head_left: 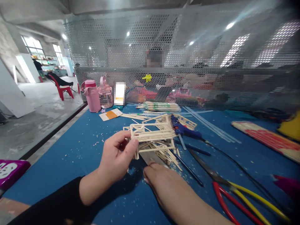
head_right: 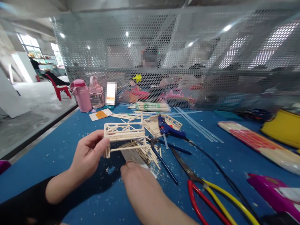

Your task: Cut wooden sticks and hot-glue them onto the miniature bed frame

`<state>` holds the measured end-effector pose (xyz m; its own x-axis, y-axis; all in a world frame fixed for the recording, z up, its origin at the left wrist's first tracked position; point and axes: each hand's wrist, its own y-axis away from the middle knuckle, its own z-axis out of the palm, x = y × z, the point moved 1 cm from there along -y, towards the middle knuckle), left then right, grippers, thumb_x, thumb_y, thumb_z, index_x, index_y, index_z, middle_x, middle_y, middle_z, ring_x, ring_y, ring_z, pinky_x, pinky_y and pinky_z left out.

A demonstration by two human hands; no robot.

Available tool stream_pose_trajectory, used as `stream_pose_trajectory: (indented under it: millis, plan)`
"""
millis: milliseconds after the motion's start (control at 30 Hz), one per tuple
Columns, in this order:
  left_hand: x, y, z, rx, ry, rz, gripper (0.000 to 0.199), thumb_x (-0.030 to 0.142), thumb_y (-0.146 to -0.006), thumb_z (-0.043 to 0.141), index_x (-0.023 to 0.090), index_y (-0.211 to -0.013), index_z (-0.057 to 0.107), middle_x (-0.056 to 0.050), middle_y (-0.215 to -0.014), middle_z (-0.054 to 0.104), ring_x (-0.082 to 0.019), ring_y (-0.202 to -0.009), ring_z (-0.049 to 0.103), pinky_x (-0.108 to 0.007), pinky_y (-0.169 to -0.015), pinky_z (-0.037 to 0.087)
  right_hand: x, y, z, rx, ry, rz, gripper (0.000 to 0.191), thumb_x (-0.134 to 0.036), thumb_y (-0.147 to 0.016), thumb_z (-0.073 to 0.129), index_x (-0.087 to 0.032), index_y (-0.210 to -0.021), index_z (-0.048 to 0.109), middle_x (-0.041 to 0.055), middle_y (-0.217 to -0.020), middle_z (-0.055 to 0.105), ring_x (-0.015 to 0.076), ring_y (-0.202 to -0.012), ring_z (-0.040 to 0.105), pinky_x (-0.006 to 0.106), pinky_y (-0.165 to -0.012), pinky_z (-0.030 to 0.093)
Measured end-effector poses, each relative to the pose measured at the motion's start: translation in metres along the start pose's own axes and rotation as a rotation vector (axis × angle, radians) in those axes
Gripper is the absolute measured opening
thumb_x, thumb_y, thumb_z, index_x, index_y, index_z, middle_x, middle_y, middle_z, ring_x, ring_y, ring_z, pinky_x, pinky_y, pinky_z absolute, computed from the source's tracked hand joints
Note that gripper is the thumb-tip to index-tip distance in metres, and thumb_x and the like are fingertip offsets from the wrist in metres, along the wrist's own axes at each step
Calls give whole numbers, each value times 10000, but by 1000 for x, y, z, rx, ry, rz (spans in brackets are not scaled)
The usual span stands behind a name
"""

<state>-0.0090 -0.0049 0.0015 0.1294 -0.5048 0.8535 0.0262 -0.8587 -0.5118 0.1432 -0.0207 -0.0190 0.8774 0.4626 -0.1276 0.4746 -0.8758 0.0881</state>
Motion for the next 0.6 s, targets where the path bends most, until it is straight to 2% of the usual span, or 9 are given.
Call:
stream_pose_trajectory:
  millis: [100, 167, 200, 267, 333, 367, 467, 600]
  plan:
    - [-1, 0, 1, 30, 17, -47, 245, 364, -840, 544, 139, -835, 641, -31, -699, 588, -113, -572, 490, -229, -522, 418, -1, 12, -4, 68, 16, -127, 214, -31, -760, 481, -191, -752, 623, 46, -779, 658, 167, -669, 615, 260, -574, 401]
    - [-2, 0, 2, 36, 36, -80, 263, 386, -831, 553, 138, -861, 636, -23, -665, 571, -111, -549, 480, -225, -501, 414, -2, 22, -21, 193, -44, -279, 180, -113, -819, 471, -214, -749, 602, 27, -761, 642, 148, -613, 586, 252, -533, 402]
    - [-2, 0, 2, 34, 44, -91, 273, 392, -829, 555, 139, -890, 637, -20, -657, 569, -108, -536, 473, -223, -490, 411, -3, 26, -33, 280, -73, -338, 186, -157, -858, 445, -225, -765, 591, 22, -768, 635, 142, -619, 581, 246, -530, 409]
    - [-3, 0, 2, 34, 54, -96, 287, 395, -826, 561, 143, -940, 638, -15, -645, 568, -101, -513, 459, -220, -475, 407, -3, 28, -59, 544, -129, -363, 185, -202, -894, 422, -236, -796, 574, 10, -756, 621, 131, -634, 576, 237, -565, 430]
    - [-3, 0, 2, 40, 54, -91, 281, 386, -825, 565, 145, -949, 642, -13, -639, 570, -96, -500, 452, -220, -470, 403, -2, 22, -78, 777, -125, -301, 134, -219, -889, 461, -233, -804, 565, -1, -746, 612, 128, -650, 577, 236, -592, 431]
    - [-3, 0, 2, 42, 53, -88, 275, 382, -824, 568, 146, -942, 643, -11, -635, 570, -94, -495, 451, -219, -466, 399, -1, 16, -83, 828, -123, -261, 119, -210, -879, 483, -229, -796, 566, -6, -742, 611, 127, -657, 579, 234, -595, 429]
    - [-3, 0, 2, 35, 51, -83, 261, 375, -825, 568, 147, -925, 643, -3, -620, 566, -90, -484, 452, -216, -460, 390, 0, -3, -84, 870, -139, -197, 101, -180, -854, 528, -217, -775, 580, -17, -726, 624, 123, -642, 582, 233, -583, 426]
    - [-3, 0, 2, 27, 45, -80, 262, 377, -827, 562, 140, -915, 629, 3, -609, 560, -91, -483, 452, -220, -463, 388, -2, -12, -80, 899, -132, -216, 86, -181, -841, 554, -209, -771, 595, -4, -729, 650, 138, -643, 597, 252, -581, 440]
